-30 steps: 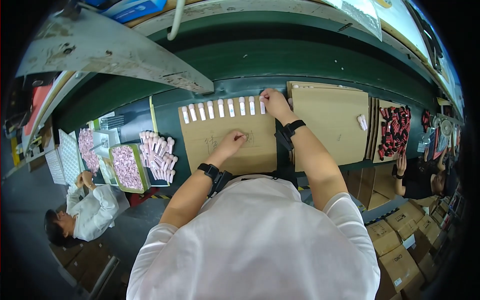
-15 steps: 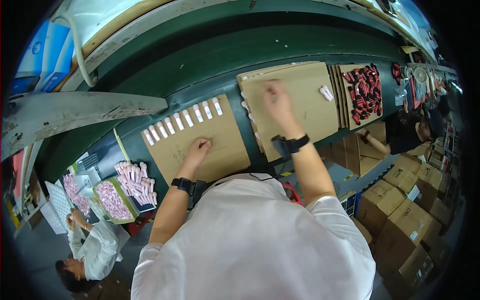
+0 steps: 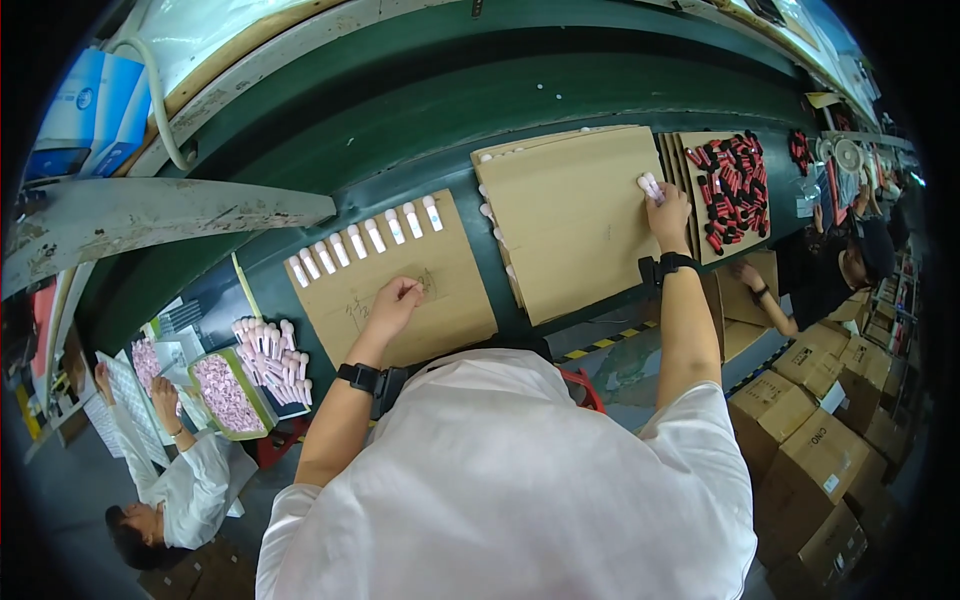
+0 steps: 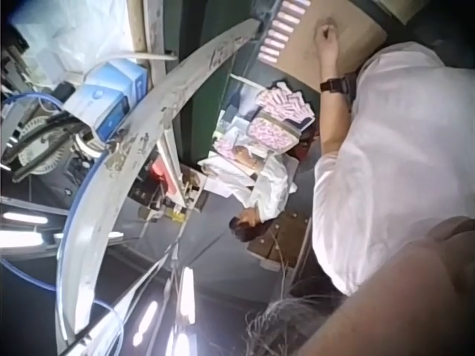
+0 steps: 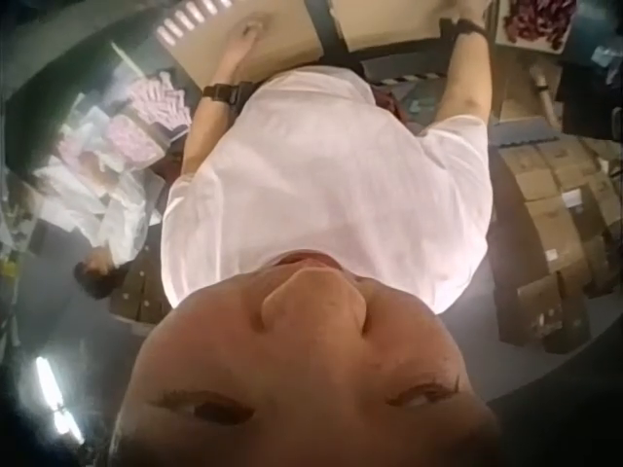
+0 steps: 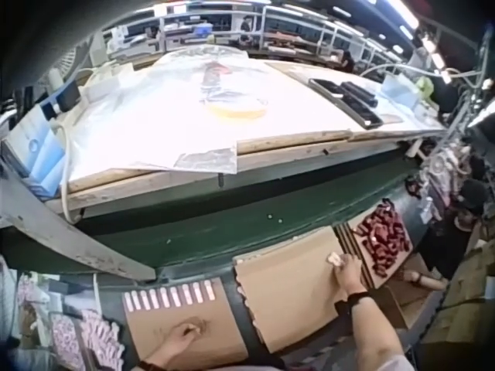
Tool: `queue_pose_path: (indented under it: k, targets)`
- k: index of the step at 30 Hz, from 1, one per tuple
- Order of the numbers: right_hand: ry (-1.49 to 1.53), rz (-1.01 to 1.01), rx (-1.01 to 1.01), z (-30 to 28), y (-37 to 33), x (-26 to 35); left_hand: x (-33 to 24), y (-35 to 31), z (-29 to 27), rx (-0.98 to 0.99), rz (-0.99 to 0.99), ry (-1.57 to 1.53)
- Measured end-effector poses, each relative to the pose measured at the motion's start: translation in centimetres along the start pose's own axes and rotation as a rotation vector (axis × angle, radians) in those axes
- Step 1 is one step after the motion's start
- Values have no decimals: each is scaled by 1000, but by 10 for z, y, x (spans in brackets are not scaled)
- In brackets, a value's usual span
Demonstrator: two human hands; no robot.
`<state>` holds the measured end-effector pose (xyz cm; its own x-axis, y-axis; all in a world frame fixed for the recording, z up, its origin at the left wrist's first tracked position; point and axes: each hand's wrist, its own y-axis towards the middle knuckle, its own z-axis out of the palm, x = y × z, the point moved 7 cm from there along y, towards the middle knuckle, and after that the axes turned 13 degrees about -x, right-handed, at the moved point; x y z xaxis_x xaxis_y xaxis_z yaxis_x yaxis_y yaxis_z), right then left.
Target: The person picks up two white electronic devices, turns them over to inspect different sides, and places them onto a cardboard sheet before repeating the process.
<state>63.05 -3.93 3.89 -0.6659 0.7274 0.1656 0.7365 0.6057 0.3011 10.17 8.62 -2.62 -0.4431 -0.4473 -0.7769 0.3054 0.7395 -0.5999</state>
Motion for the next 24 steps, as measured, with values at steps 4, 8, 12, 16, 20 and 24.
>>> queue_pose_path:
  k: [4,8,12,16,20,24]
  targets:
    - [231,-92,99,-27,-11,58,-16,-11,-7,1,60,-9]
    - [634,-232,260,-92,-57,164,-72,-30,-10,-18,185,-90]
    - [851,-431,389,-166,-105,268,-148,-71,-8,47,296,-214]
    - [869,-695,271,-217,-142,327,-189,-118,-17,113,338,-274]
    - [903,-897,175,-257,-167,360,-192,-154,-34,108,332,-382]
    - [1063,-932,202,-283,-178,371,-191,-183,-57,24,400,-390]
